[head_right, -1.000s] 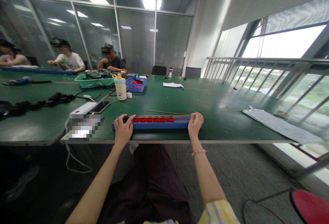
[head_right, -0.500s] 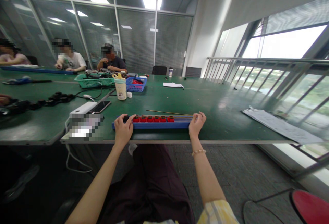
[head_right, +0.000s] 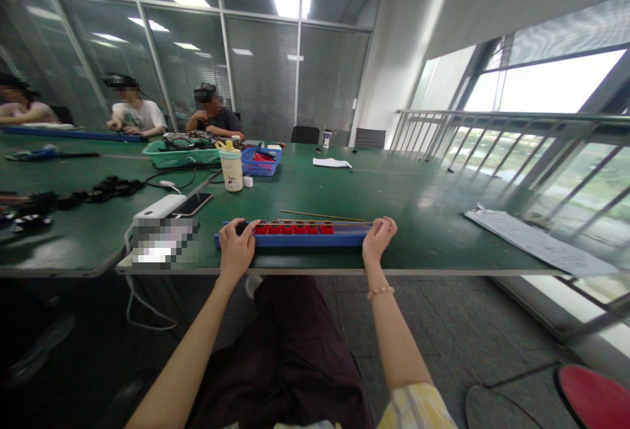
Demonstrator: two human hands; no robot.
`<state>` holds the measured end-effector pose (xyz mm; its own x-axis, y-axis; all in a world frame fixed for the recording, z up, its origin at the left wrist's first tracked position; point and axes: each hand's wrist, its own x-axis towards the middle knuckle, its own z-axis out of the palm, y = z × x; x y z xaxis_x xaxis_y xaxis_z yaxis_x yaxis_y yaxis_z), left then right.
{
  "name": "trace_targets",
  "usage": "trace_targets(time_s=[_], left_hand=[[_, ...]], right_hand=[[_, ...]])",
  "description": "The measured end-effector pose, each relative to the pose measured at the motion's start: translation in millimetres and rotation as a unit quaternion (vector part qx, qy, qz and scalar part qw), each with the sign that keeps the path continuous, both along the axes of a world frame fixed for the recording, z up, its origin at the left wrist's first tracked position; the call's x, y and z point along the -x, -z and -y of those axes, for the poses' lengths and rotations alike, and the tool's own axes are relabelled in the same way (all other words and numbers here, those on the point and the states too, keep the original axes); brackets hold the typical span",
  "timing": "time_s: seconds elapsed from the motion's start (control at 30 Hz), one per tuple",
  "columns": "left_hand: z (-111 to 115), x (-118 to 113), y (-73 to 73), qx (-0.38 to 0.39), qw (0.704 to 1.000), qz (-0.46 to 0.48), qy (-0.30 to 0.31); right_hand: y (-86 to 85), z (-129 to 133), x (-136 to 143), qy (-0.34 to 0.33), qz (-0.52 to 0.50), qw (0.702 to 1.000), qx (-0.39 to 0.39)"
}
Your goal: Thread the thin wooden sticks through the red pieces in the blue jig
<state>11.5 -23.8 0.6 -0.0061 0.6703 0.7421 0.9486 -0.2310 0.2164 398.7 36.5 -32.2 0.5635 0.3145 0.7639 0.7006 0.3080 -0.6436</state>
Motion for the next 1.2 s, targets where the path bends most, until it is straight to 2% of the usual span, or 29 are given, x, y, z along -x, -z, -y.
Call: trace_targets(time_s=[0.73, 1.2], left_hand=[[-1.2, 0.8, 1.2, -0.005, 1.0, -0.003, 0.0], [0.5, 2.2, 1.7, -0.004, 1.0, -0.001, 0.001]], right_hand=[[-0.3, 1.6, 2.7, 0.027, -0.019, 0.998, 0.044], [1.5, 2.5, 3.2, 0.002, 0.002, 0.999, 0.051]])
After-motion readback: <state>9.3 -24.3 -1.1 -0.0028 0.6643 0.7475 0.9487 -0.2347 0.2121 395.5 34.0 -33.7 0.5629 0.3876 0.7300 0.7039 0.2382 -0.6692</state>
